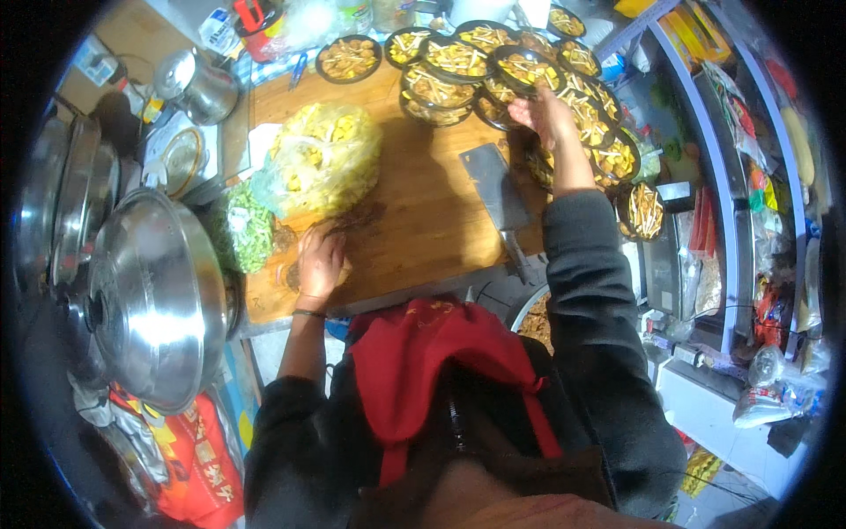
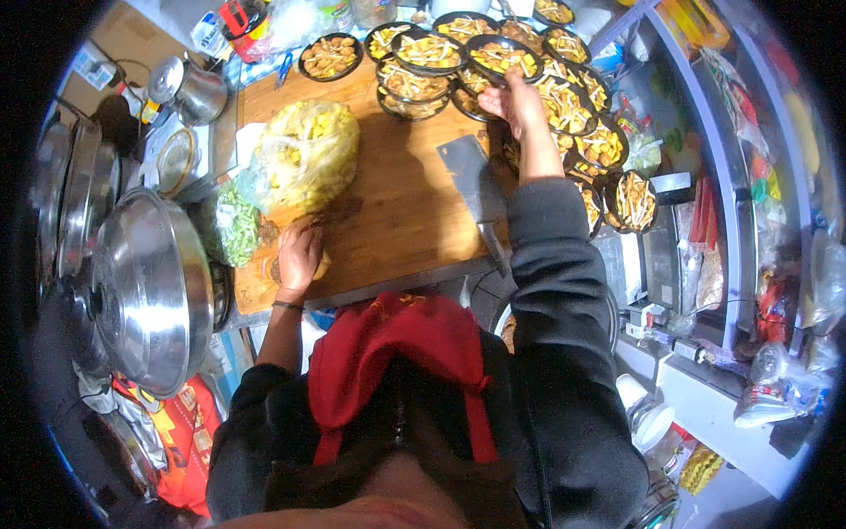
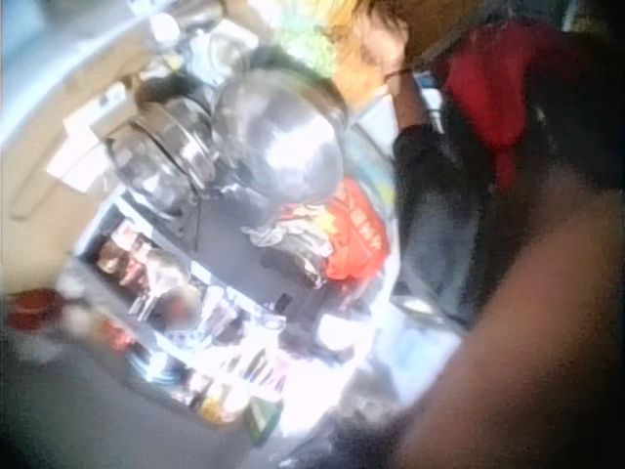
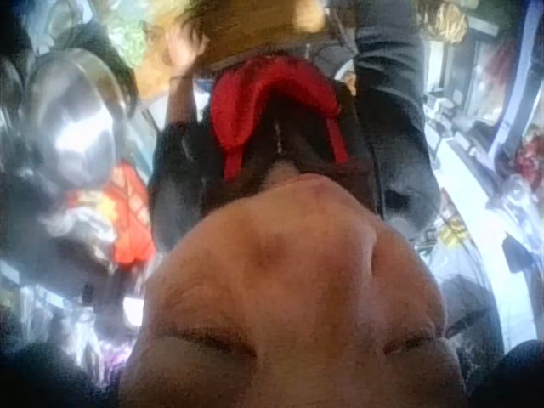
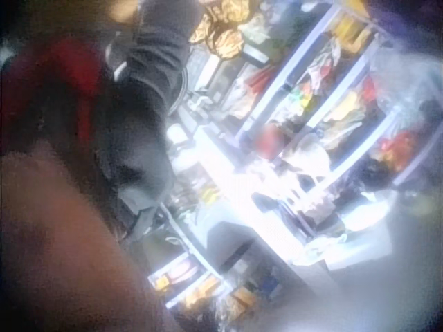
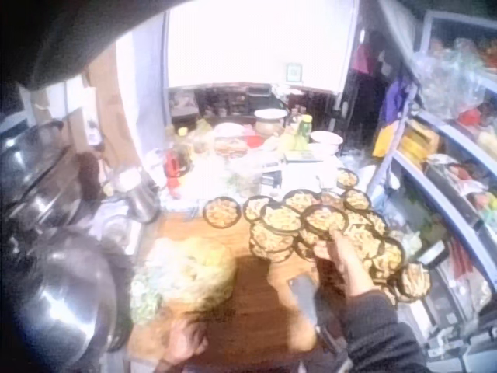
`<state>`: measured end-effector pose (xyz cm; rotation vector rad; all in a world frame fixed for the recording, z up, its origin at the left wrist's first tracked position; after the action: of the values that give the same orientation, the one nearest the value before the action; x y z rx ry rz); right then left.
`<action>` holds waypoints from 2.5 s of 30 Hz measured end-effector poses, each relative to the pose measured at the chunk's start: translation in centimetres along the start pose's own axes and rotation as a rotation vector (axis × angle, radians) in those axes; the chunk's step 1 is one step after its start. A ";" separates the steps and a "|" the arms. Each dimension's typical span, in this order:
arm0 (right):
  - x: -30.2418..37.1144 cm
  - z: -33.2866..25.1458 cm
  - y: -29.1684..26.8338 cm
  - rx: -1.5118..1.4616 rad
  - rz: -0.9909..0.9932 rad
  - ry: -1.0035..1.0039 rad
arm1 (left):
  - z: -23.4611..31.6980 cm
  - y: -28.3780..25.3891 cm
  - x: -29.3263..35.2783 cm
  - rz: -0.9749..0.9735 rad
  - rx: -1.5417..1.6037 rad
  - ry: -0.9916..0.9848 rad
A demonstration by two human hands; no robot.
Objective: The person scoops a brown mixture from a large pot onto a wooden board, then uses a cleaver to slice it into strips. They layer the strips over yellow diced pieces in small round containers, repeating the process to fill multiple containers.
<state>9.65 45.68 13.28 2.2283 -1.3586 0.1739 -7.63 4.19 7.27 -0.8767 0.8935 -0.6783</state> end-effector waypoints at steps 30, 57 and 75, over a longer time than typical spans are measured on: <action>18.5 14.9 0.5 -0.089 -0.003 0.193 | 8.0 8.4 -2.1 -0.131 0.078 0.510; 17.1 17.8 12.7 1.359 -0.279 -0.716 | 6.4 4.5 -1.2 -0.210 0.260 0.293; 20.7 16.6 9.1 1.056 -0.206 -0.614 | 1.5 3.5 -4.4 0.033 0.277 0.002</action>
<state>9.36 17.84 9.91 3.5084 -1.5077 0.1559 -7.88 9.92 6.36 -0.6128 0.7915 -0.7540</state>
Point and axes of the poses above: each hand's wrist, its own x-axis away from the middle knuckle, its own y-axis out of the palm, z = x × y, the point moved 7 cm from there along -x, towards the middle knuckle, and after that the axes turned 9 degrees about -x, right-handed, at the moved point
